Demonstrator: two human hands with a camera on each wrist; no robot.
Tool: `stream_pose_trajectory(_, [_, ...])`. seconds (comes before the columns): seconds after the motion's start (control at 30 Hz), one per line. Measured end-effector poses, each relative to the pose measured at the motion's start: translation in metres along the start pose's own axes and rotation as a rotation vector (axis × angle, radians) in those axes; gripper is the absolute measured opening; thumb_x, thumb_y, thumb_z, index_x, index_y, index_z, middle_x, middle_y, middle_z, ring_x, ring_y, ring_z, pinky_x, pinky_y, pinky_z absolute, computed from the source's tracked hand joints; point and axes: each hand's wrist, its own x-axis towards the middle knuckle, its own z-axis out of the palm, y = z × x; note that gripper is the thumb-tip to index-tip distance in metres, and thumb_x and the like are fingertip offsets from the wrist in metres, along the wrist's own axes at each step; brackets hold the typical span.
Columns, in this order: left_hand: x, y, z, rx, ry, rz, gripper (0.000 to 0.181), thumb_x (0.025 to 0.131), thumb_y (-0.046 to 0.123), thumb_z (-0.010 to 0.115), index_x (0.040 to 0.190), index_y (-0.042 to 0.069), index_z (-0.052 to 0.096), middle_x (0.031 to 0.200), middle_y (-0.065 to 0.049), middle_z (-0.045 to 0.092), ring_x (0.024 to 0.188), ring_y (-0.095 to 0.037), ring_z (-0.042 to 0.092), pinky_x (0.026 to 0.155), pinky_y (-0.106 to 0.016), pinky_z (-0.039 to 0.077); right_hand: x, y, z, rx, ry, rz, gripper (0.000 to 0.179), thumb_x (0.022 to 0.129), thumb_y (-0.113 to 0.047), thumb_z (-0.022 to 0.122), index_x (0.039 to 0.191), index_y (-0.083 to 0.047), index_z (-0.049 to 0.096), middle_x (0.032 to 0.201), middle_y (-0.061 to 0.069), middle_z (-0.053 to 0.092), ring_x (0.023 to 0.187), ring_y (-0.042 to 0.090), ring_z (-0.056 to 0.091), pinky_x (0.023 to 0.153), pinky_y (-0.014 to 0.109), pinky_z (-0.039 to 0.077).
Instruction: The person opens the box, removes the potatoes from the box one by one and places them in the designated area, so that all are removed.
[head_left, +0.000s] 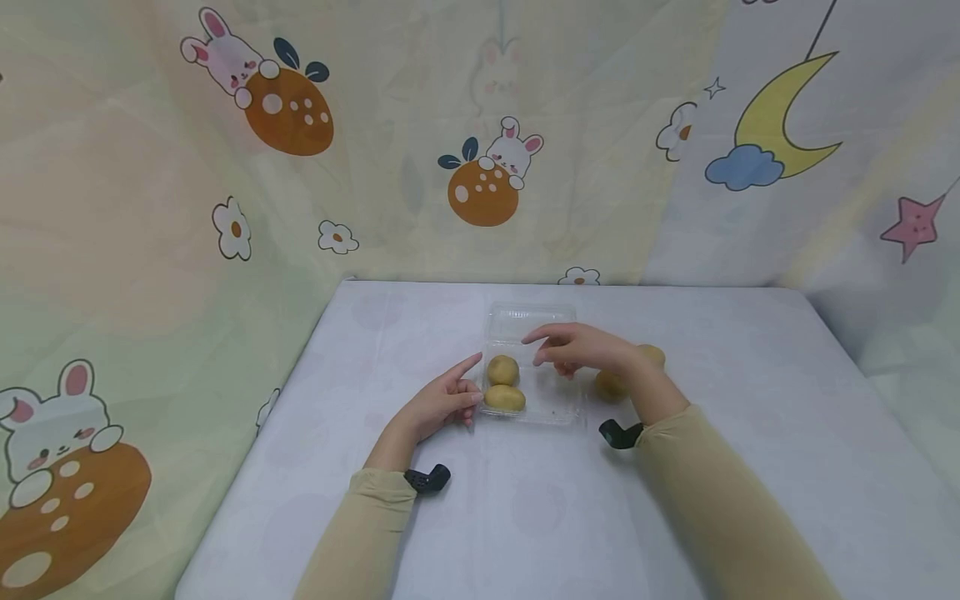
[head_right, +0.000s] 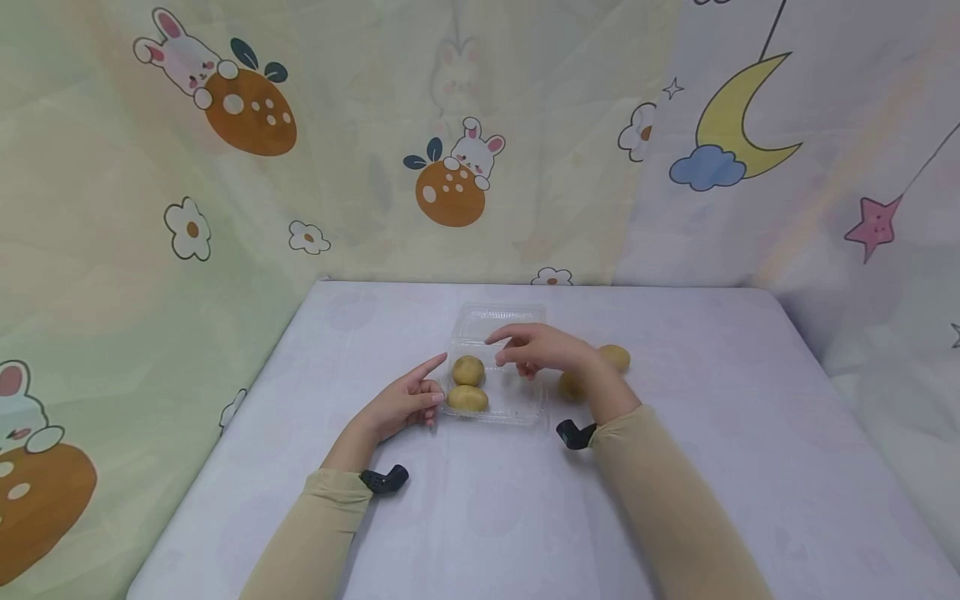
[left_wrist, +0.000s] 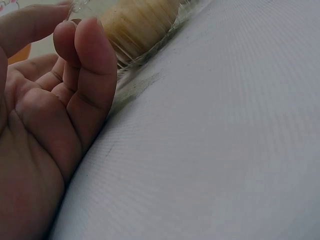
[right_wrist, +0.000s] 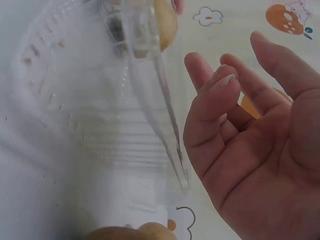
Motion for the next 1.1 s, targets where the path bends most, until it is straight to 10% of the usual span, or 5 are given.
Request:
stream_pose_trajectory(0.37, [0.000, 0.000, 0.001, -0.004, -0.009, 0.009, 0.083, 0.092, 0.017, 0.070, 0.158, 0.029, 0.021, 0.085, 0.001, 0.060, 0.067, -0.012, 0.054, 0.065, -0.031, 0.057, 0.017, -0.002, 0.006, -0.004, -0.058, 0.050, 0.057, 0.090, -0.050, 0.067, 0.142, -0.033, 0.051, 0.118, 0.015, 0.062, 0.079, 0.024, 0.059, 0.077, 0.033, 0.052])
stream_pose_trajectory(1.1, [-0.001, 0.001, 0.000, -0.012, 0.000, 0.000, 0.079, 0.092, 0.017, 0.070, 0.155, 0.035, 0.027, 0.084, 0.000, 0.059, 0.067, -0.014, 0.053, 0.065, -0.032, 0.056, 0.036, -0.008, 0.016, -0.039, -0.179, 0.125, 0.052, 0.093, -0.039, 0.066, 0.142, -0.043, 0.048, 0.114, 0.008, 0.066, 0.078, 0.021, 0.057, 0.076, 0.035, 0.053])
